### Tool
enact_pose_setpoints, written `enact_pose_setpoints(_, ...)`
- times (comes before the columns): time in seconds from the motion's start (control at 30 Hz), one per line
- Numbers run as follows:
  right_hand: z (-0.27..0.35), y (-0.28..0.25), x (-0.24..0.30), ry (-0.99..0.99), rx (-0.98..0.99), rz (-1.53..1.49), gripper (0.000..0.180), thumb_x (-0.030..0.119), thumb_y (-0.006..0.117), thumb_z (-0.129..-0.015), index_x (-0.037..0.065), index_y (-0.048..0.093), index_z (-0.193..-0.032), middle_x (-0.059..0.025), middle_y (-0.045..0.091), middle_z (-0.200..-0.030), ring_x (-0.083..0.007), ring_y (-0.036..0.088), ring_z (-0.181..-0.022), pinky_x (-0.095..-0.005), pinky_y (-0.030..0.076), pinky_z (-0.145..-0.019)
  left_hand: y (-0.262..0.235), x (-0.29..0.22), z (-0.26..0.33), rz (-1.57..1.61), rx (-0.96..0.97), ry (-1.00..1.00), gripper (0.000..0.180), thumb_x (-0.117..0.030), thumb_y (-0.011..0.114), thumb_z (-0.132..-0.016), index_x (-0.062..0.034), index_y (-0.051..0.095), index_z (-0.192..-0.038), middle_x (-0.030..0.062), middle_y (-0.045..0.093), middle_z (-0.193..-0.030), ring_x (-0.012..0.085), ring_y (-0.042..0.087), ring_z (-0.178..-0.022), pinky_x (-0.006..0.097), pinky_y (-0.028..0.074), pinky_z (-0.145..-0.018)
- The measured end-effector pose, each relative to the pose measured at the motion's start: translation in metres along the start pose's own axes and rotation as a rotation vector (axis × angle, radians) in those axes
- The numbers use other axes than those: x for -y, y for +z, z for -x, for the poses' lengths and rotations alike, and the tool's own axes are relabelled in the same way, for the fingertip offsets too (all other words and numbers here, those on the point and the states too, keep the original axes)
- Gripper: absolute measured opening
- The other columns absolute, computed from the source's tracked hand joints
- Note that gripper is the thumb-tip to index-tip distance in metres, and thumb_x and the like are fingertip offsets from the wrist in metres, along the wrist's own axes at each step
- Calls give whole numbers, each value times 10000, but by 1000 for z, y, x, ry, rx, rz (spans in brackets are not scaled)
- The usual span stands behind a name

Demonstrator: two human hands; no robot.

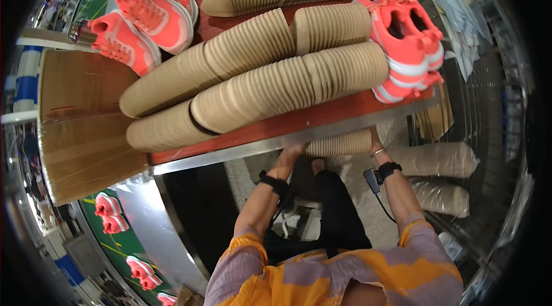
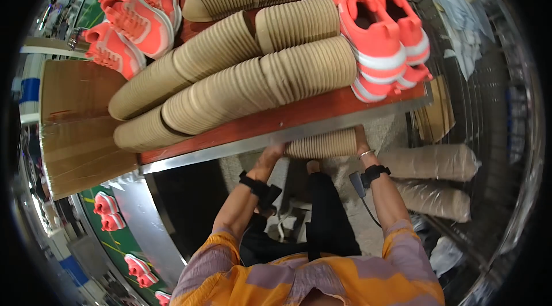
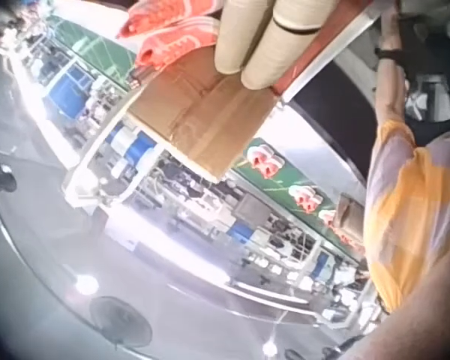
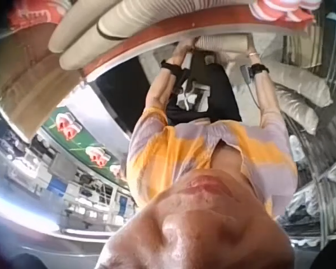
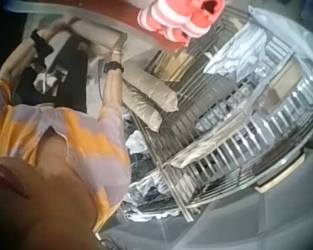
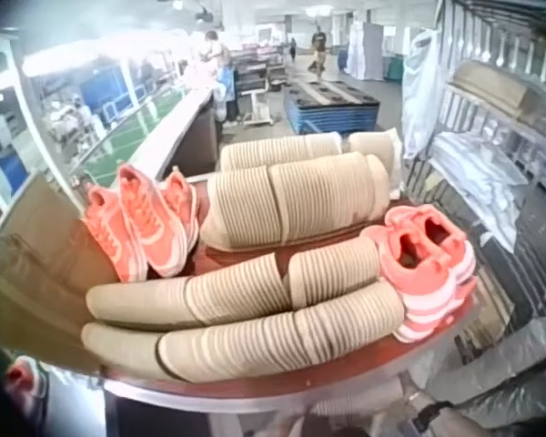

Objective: Inserting paper forms or padding into pink sneakers on a factory assembly line.

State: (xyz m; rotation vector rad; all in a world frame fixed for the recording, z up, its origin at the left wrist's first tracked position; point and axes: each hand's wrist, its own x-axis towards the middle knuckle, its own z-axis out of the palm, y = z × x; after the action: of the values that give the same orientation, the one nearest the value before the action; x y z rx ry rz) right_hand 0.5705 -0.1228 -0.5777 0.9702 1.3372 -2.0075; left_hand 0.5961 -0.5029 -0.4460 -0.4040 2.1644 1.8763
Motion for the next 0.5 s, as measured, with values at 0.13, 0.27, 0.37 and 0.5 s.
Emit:
enact_pose_setpoints(0.13,-113,-34,39,110,-69,-74,273,121,488,-911,-21,598,-1116,-86,650,-985,-202,638,-825,-338,529,-760,-21,42,0,-71,-109,39,515,-296,682,-827,37,564,-1201,200,576,-1233,247,519,-1185,378,410,-986)
enact_pose_setpoints(0.27,-166,-3,121,-11,-115,190,247,82,504,-891,-16,599,-1096,-82,646,-972,-200,636,-834,-333,527,-765,11,55,-64,-159,-197,75,521,-302,693,-819,38,569,-1194,202,584,-1220,252,532,-1171,379,418,-977)
enact_pose_setpoints(0.37,-109,-46,64,-73,-98,359,231,52,516,-875,-13,601,-1080,-80,644,-962,-199,635,-840,-329,525,-769,-12,75,-34,-283,-286,75,526,-307,700,-813,38,572,-1189,203,590,-1211,255,541,-1161,380,423,-971)
enact_pose_setpoints(0.5,-68,-19,93,-253,-210,598,217,13,532,-855,-8,602,-1059,-77,641,-949,-197,633,-849,-324,523,-774,9,88,-21,-339,-310,146,533,-314,711,-805,39,577,-1182,204,599,-1198,260,553,-1147,382,431,-962)
